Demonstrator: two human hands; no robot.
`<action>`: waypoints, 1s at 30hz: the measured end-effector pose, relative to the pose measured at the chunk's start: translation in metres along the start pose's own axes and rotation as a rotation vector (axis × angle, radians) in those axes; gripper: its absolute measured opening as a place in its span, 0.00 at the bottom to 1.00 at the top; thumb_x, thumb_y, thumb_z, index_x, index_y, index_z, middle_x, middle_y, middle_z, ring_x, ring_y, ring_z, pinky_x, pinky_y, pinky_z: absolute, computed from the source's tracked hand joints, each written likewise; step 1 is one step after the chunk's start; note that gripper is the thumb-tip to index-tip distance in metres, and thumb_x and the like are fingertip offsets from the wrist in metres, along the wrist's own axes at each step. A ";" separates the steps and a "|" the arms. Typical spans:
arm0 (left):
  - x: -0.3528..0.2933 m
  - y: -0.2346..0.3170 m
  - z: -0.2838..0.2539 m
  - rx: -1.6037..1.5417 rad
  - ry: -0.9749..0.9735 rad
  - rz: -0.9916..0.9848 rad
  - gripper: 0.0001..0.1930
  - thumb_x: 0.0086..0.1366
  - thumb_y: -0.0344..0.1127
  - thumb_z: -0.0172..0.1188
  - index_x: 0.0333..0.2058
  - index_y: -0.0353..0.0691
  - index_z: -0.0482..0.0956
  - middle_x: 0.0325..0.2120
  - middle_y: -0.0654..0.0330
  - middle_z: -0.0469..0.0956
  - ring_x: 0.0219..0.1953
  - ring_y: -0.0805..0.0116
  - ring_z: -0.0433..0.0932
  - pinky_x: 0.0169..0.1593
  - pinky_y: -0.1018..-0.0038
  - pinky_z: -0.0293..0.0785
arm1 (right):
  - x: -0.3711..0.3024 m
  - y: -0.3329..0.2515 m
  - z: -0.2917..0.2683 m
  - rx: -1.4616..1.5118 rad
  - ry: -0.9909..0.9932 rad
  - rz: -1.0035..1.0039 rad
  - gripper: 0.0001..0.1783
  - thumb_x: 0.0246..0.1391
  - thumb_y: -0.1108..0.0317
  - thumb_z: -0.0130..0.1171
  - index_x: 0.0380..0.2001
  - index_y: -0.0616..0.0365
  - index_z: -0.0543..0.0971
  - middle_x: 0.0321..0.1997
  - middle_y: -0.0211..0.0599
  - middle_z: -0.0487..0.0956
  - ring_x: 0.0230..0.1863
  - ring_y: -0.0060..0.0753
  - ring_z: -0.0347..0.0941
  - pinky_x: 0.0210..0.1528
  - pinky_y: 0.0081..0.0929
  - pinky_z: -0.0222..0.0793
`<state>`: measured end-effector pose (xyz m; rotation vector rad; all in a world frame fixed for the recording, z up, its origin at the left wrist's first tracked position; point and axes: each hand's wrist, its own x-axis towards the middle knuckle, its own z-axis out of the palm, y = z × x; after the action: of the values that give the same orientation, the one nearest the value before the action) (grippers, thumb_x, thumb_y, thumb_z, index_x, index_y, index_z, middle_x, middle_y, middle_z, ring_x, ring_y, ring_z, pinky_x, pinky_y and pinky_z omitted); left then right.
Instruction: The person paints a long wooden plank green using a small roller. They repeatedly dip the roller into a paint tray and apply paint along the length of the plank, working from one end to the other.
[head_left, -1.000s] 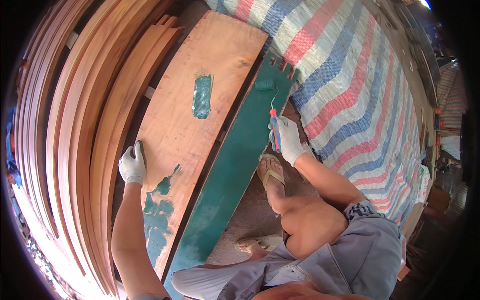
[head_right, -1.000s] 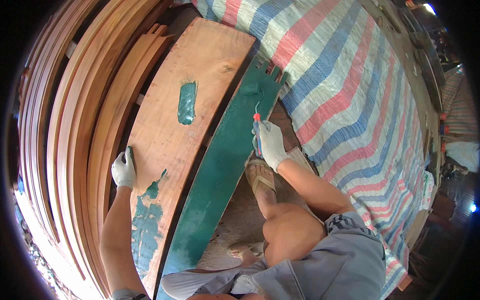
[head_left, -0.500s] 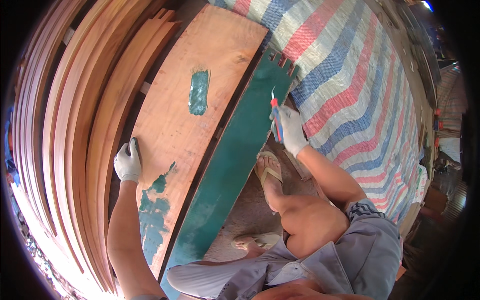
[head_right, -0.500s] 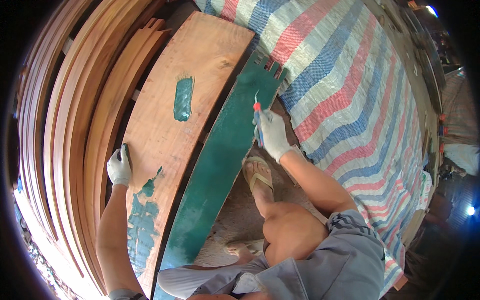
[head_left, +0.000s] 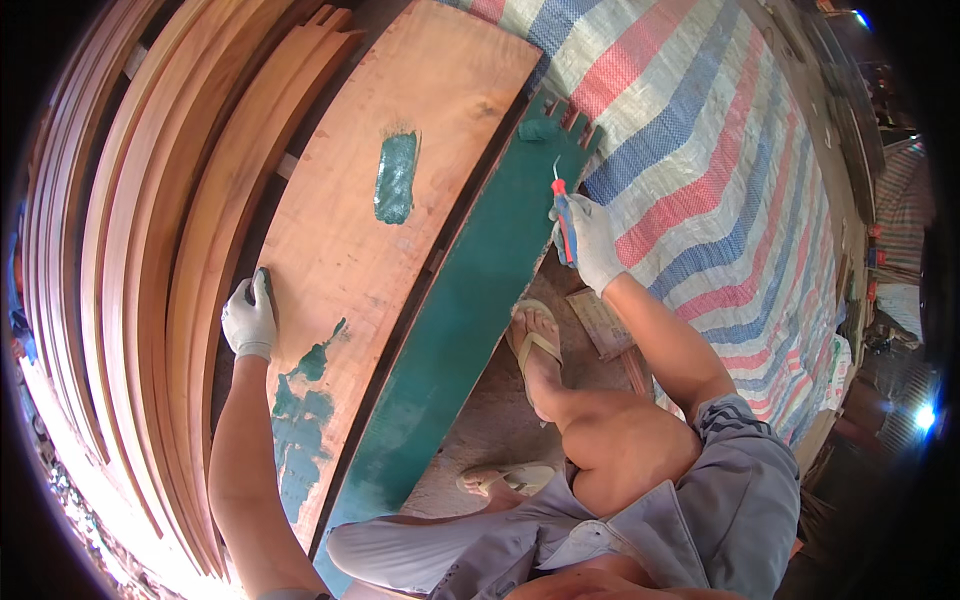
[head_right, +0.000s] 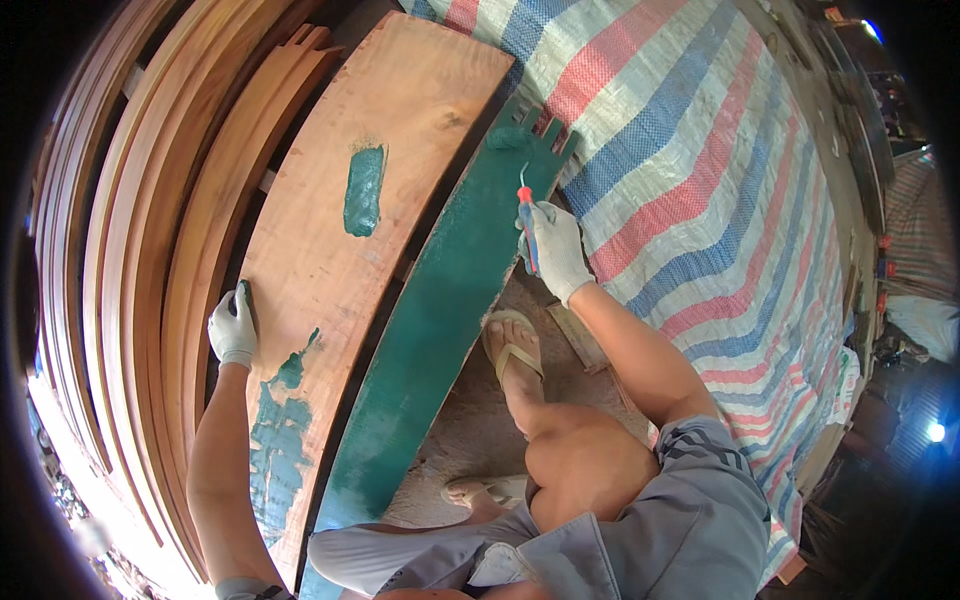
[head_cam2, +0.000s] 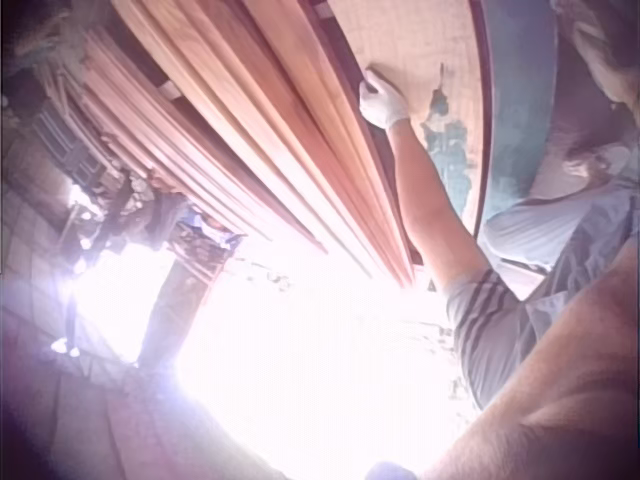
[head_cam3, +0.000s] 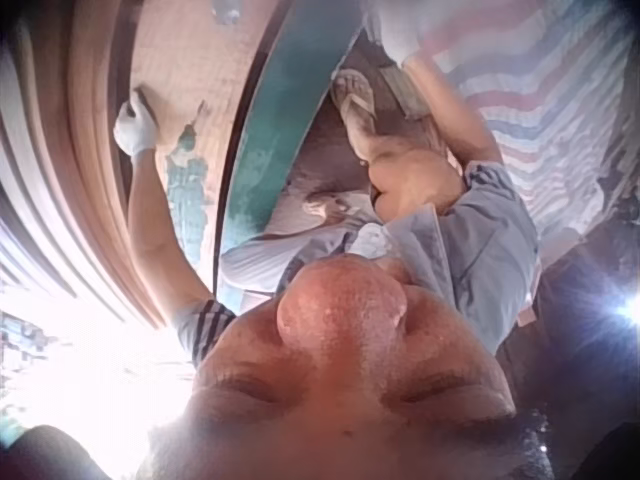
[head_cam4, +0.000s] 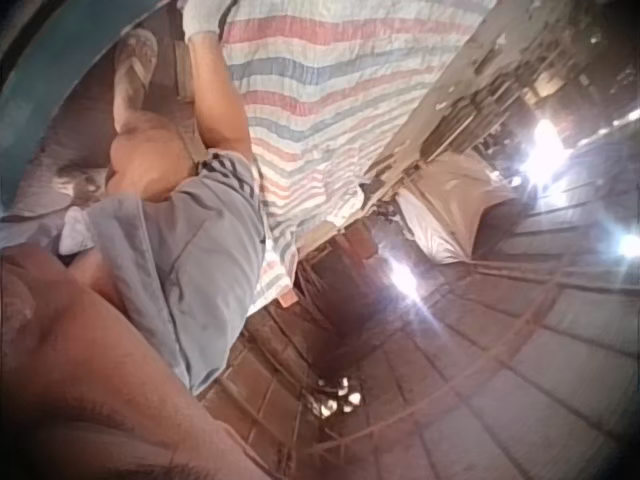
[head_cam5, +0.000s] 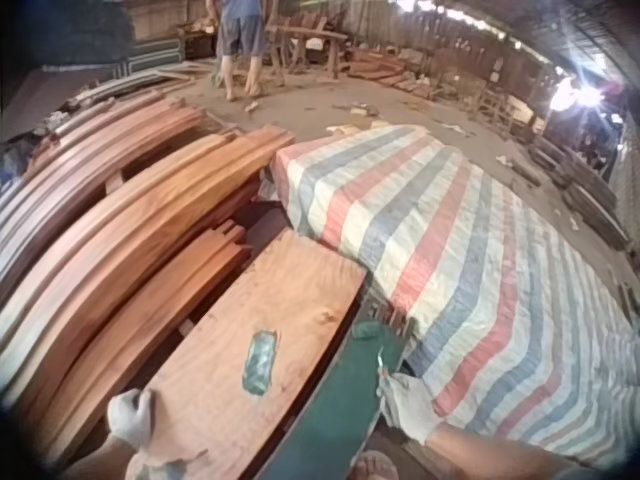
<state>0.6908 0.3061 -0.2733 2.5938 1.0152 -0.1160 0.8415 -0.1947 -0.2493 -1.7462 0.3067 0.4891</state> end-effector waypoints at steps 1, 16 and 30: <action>0.000 -0.003 -0.001 0.009 0.013 -0.003 0.32 0.75 0.64 0.55 0.51 0.38 0.90 0.44 0.39 0.88 0.51 0.37 0.85 0.58 0.52 0.78 | -0.004 -0.005 0.007 0.001 -0.003 0.032 0.21 0.78 0.54 0.53 0.32 0.57 0.78 0.19 0.27 0.73 0.16 0.21 0.68 0.18 0.25 0.61; 0.004 -0.011 0.000 0.019 0.018 -0.003 0.32 0.75 0.64 0.56 0.51 0.38 0.90 0.45 0.40 0.88 0.51 0.38 0.86 0.57 0.52 0.79 | -0.053 0.007 0.006 -0.170 -0.209 0.145 0.17 0.78 0.59 0.54 0.34 0.56 0.79 0.22 0.22 0.72 0.22 0.14 0.67 0.25 0.23 0.64; 0.008 -0.026 0.011 0.039 0.042 0.076 0.31 0.79 0.61 0.53 0.51 0.37 0.89 0.43 0.38 0.87 0.47 0.37 0.86 0.54 0.51 0.79 | -0.043 0.051 -0.055 0.254 -0.005 0.181 0.18 0.76 0.52 0.58 0.42 0.57 0.80 0.31 0.29 0.81 0.23 0.22 0.76 0.20 0.22 0.68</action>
<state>0.6797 0.3255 -0.2924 2.6773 0.9362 -0.0627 0.7896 -0.2625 -0.2626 -1.4776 0.5048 0.5590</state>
